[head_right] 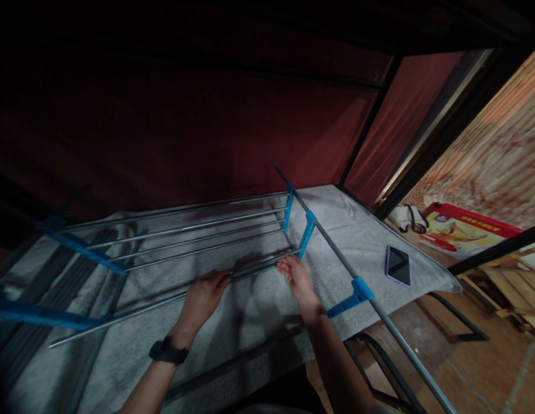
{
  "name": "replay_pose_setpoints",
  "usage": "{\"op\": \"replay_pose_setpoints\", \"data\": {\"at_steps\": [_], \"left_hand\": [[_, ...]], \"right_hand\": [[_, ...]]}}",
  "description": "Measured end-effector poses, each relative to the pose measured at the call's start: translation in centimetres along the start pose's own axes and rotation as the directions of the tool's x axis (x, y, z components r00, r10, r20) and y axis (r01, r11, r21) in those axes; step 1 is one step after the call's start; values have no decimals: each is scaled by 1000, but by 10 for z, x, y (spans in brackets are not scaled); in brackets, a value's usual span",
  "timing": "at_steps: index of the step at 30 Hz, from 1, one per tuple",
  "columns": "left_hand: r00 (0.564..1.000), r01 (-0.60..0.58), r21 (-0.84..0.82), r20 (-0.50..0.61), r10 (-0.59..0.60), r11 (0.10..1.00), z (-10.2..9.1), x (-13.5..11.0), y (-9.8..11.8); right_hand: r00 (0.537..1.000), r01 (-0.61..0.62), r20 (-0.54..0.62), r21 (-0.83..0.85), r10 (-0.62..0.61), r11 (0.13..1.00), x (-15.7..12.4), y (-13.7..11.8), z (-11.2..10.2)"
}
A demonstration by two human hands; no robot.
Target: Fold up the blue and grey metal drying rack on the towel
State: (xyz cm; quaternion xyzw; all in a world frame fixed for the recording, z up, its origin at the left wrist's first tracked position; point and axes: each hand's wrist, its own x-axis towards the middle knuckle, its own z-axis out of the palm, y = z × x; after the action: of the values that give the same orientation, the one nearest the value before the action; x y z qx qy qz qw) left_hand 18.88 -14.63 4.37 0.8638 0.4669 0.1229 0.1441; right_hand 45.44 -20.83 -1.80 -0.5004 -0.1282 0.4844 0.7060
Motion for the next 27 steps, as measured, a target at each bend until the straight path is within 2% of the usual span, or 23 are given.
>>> {"op": "replay_pose_setpoints", "data": {"at_steps": [8,14,16,18,19,21,23,24,27], "left_hand": [[1000,-27,-32,-2,26,999,2,2,-3],[1000,-26,-18,-3,26,999,3,3,-3],[999,-40,-19,-14,40,999,4,4,-5],[999,-44,-19,-29,44,999,5,5,-5],[999,-43,-19,-34,42,999,5,5,-4],[999,-37,-21,-38,37,999,4,4,-2],[999,-40,-21,-30,39,999,2,3,1],[999,-42,-19,-25,42,999,2,3,2],[999,-49,-14,-13,49,999,1,4,2]], "right_hand": [[997,-35,61,-193,48,981,-16,4,2],[999,46,11,-281,-44,959,-15,2,5],[991,123,1,-361,-131,924,-15,-1,6],[960,260,49,-514,-274,818,-17,-3,5],[929,345,107,-598,-354,724,-19,-4,5],[837,512,283,-710,-469,484,-25,-5,5],[734,640,467,-719,-493,271,-28,-6,9],[689,686,542,-702,-481,192,-28,-5,12],[590,771,703,-636,-397,20,-21,1,24]]}}
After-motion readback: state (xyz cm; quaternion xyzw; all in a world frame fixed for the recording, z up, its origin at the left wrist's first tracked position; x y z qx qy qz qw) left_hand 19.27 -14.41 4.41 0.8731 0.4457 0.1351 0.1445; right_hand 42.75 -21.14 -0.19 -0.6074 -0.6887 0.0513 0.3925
